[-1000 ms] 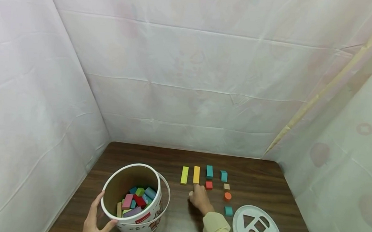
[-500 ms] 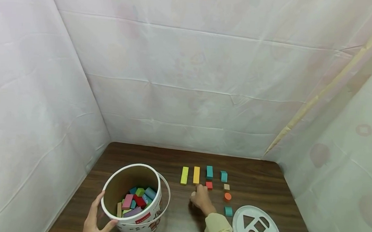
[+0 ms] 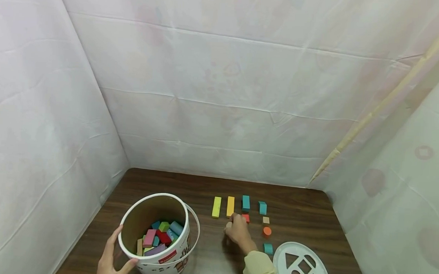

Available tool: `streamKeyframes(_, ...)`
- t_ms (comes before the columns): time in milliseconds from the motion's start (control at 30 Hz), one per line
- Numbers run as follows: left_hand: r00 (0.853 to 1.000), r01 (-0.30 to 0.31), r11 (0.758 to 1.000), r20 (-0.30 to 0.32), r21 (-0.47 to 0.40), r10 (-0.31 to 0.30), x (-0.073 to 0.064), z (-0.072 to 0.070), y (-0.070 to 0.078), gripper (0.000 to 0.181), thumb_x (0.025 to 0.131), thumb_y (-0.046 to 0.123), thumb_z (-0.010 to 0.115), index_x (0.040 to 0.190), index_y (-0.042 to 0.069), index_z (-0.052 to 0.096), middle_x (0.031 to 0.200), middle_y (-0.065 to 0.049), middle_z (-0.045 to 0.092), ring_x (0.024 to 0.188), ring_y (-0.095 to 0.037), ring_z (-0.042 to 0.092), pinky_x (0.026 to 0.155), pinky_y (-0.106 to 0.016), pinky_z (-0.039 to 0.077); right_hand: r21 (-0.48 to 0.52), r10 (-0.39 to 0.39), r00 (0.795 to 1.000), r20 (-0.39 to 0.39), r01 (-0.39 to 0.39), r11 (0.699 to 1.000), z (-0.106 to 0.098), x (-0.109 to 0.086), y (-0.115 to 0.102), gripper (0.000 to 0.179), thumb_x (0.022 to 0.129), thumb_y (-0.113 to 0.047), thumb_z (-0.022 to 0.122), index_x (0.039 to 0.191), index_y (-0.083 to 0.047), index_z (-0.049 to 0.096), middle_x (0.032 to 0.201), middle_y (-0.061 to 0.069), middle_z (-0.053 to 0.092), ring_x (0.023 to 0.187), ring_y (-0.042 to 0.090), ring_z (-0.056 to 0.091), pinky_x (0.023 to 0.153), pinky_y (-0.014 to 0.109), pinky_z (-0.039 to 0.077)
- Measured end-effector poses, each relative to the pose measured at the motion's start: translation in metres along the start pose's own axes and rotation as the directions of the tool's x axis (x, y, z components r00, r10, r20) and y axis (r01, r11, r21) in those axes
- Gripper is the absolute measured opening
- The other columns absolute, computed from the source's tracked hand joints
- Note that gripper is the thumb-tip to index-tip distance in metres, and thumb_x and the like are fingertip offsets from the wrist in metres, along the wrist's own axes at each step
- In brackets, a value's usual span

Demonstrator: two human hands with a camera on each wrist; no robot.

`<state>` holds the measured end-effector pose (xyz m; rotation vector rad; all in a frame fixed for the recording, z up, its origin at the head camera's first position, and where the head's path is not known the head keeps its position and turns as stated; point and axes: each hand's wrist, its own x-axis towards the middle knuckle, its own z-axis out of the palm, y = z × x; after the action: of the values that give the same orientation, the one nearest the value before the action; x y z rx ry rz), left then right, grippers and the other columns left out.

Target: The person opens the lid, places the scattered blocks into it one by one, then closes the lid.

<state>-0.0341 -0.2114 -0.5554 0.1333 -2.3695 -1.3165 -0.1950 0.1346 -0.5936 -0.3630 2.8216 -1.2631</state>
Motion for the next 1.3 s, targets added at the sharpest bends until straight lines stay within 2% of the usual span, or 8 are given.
streamKeyframes(133, 1.0, -0.003, 1.0, 0.003, -0.004, 0.003, 0.0, 0.0, 0.001, 0.1, 0.071, 0.014, 0.084, 0.15, 0.023, 0.024, 0.144, -0.015, 0.032, 0.123, -0.043, 0.039, 0.083, -0.065, 0.052, 0.024, -0.009, 1.0, 0.001, 0.009, 1.0, -0.002, -0.001, -0.004, 0.007, 0.076, 0.005, 0.059, 0.081, 0.003, 0.055, 0.067, 0.005, 0.049, 0.057, 0.014, 0.045, 0.045, 0.021, 0.04)
streamKeyframes(333, 1.0, 0.007, 1.0, 0.014, -0.007, -0.007, 0.0, 0.0, 0.002, 0.099, 0.072, 0.015, 0.083, 0.15, 0.024, 0.023, 0.144, -0.015, 0.032, 0.124, -0.044, 0.039, 0.083, -0.066, 0.051, 0.043, -0.005, 1.0, -0.012, 0.005, 0.999, -0.005, -0.001, -0.01, 0.01, 0.078, 0.003, 0.06, 0.087, 0.004, 0.059, 0.073, 0.006, 0.054, 0.062, 0.016, 0.047, 0.049, 0.023, 0.044)
streamKeyframes(533, 1.0, 0.011, 1.0, 0.015, -0.009, -0.01, 0.001, 0.0, 0.003, 0.098, 0.072, 0.016, 0.084, 0.15, 0.024, 0.024, 0.144, -0.015, 0.032, 0.123, -0.04, 0.039, 0.083, -0.066, 0.051, 0.042, -0.052, 0.996, -0.07, 0.055, 0.998, -0.011, -0.002, -0.026, 0.012, 0.078, 0.002, 0.059, 0.09, 0.003, 0.063, 0.079, 0.006, 0.061, 0.066, 0.016, 0.05, 0.054, 0.025, 0.049)
streamKeyframes(733, 1.0, 0.016, 1.0, 0.017, -0.005, -0.016, 0.002, 0.0, 0.004, 0.098, 0.072, 0.018, 0.084, 0.149, 0.023, 0.024, 0.144, -0.015, 0.033, 0.123, -0.039, 0.039, 0.082, -0.067, 0.051, 0.022, -0.102, 0.989, -0.103, 0.105, 0.994, -0.017, -0.003, -0.04, 0.009, 0.08, -0.003, 0.059, 0.087, -0.003, 0.064, 0.079, 0.001, 0.061, 0.067, 0.014, 0.052, 0.056, 0.023, 0.049)
streamKeyframes(967, 0.999, 0.025, 1.0, 0.025, 0.0, -0.025, 0.001, -0.001, 0.006, 0.097, 0.074, 0.018, 0.082, 0.15, 0.023, 0.023, 0.144, -0.016, 0.032, 0.124, -0.043, 0.038, 0.083, -0.067, 0.051, 0.04, -0.216, 0.965, -0.148, 0.224, 0.974, -0.025, -0.005, -0.066, 0.011, 0.075, -0.002, 0.065, 0.085, -0.004, 0.065, 0.081, 0.004, 0.062, 0.068, 0.014, 0.058, 0.056, 0.022, 0.055)
streamKeyframes(1167, 0.999, 0.026, 1.0, 0.024, -0.002, -0.026, 0.0, -0.001, 0.005, 0.097, 0.074, 0.017, 0.082, 0.15, 0.023, 0.023, 0.145, -0.016, 0.031, 0.124, -0.042, 0.038, 0.083, -0.067, 0.051, 0.106, -0.243, 0.961, -0.135, 0.258, 0.96, -0.032, -0.007, -0.093, 0.015, 0.073, 0.002, 0.063, 0.087, -0.003, 0.064, 0.083, 0.003, 0.062, 0.076, 0.018, 0.061, 0.063, 0.022, 0.06)
streamKeyframes(1300, 1.0, 0.025, 1.0, 0.018, -0.004, -0.025, 0.0, -0.001, 0.004, 0.098, 0.073, 0.016, 0.083, 0.15, 0.023, 0.023, 0.145, -0.016, 0.031, 0.124, -0.041, 0.038, 0.084, -0.066, 0.051, 0.066, -0.261, 0.957, -0.128, 0.271, 0.96, -0.037, -0.01, -0.109, 0.02, 0.071, 0.0, 0.07, 0.09, -0.004, 0.065, 0.085, 0.002, 0.062, 0.077, 0.016, 0.059, 0.063, 0.02, 0.057)
